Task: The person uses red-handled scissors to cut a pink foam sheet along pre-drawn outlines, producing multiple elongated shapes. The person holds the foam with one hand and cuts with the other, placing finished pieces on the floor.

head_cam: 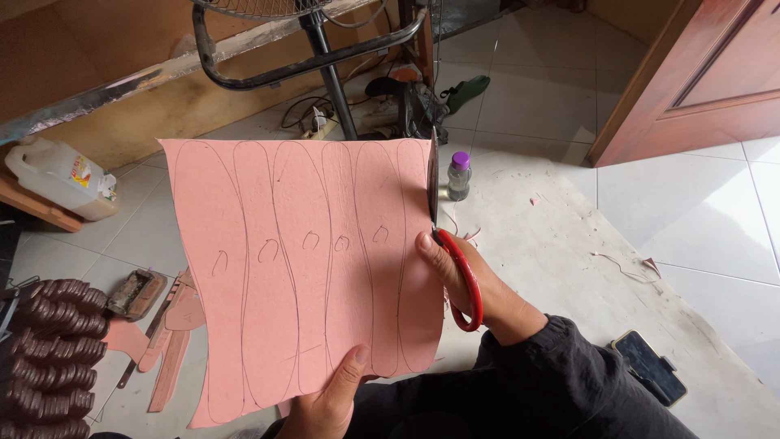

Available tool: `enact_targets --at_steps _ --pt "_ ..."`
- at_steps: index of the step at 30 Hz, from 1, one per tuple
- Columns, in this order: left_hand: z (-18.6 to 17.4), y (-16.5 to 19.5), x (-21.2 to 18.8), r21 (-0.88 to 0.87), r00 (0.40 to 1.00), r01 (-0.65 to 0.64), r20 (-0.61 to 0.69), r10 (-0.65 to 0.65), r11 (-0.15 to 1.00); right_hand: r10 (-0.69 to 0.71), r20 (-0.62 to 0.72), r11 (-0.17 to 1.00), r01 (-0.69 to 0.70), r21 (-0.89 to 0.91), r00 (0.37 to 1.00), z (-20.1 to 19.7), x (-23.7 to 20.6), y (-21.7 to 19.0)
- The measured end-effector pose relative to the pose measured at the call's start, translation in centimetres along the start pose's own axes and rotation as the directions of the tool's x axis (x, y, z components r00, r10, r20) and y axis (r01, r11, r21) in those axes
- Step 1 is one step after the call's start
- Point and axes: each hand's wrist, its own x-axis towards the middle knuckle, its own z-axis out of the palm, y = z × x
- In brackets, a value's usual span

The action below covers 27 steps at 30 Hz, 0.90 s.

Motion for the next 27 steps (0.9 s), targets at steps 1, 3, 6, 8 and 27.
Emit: enact_targets --at_steps 1,3,6,8,27 --pt "0.1 0.0 -0.1 0.055 0.999 -0.051 0.015 0.050 0.997 0.013 -0.010 1.000 -0.013 -0.001 1.000 0.0 0.0 -0.1" --pt "0.3 -0.1 -0.1 0.006 0.999 -0.001 0.035 0.000 1.000 -0.011 -0.022 1.000 0.011 -0.001 1.000 -0.1 0.1 -0.2" --pt "0.5 0.2 0.0 -0.189 0.982 0.188 0.057 -0.181 0.964 -0.059 -0.012 0.998 0.059 -0.020 0.998 -0.2 0.2 -0.5" --pt "0.8 0.2 0.1 -0.183 0.989 0.151 0.035 -0.147 0.971 -0.067 0.004 0.997 0.067 -0.037 0.998 -0.3 0.1 -0.7" --pt "1.1 -0.3 0.1 -0.139 0.988 0.152 0.009 -0.153 0.979 0.060 -0.047 0.982 -0.068 -0.176 0.997 0.1 0.0 -2.2"
